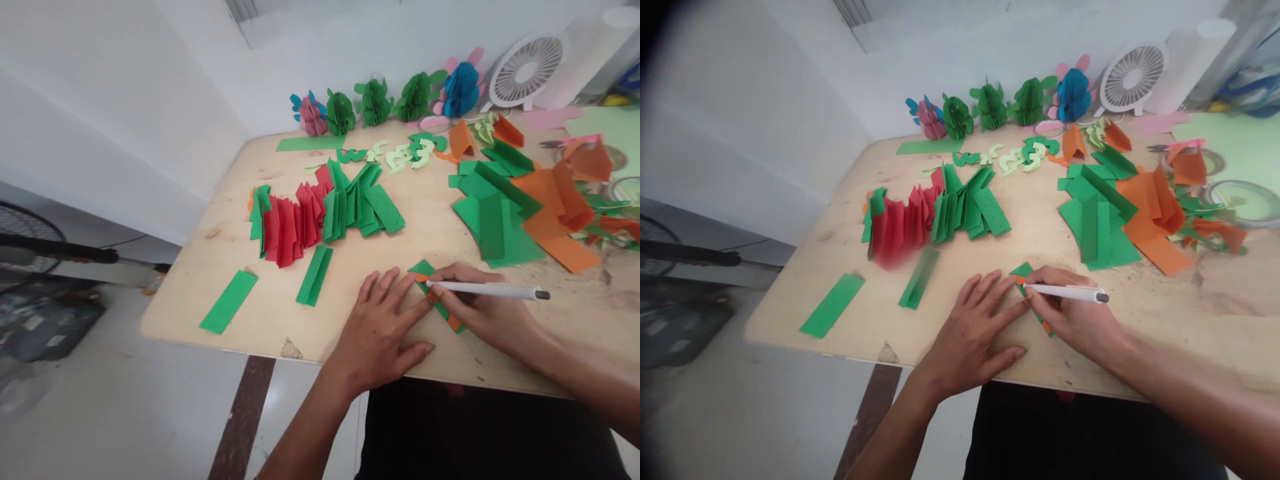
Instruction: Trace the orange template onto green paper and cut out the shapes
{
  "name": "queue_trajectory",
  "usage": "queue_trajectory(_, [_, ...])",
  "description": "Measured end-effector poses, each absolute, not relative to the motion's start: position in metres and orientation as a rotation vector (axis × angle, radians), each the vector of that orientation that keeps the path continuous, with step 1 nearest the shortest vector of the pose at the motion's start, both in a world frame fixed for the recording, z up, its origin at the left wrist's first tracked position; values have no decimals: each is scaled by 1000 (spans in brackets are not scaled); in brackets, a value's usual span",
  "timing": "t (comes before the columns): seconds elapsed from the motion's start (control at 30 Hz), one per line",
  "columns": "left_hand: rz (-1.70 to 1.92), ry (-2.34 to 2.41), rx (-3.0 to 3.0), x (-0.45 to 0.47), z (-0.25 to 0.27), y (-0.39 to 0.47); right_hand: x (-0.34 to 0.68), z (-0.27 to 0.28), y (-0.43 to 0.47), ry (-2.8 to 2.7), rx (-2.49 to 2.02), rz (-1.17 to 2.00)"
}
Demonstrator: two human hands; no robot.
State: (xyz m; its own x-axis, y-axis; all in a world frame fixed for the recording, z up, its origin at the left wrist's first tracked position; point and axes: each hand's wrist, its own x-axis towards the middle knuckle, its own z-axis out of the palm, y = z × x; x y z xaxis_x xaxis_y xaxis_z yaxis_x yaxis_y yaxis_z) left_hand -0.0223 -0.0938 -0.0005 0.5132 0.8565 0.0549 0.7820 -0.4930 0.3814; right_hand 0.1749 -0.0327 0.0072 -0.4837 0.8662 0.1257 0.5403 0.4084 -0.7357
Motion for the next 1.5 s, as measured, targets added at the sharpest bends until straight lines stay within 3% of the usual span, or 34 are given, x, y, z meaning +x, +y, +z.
queue_trajectory(1.5, [357, 1374, 2436, -21, -2, -95, 185, 8, -41, -2155, -1269, 845])
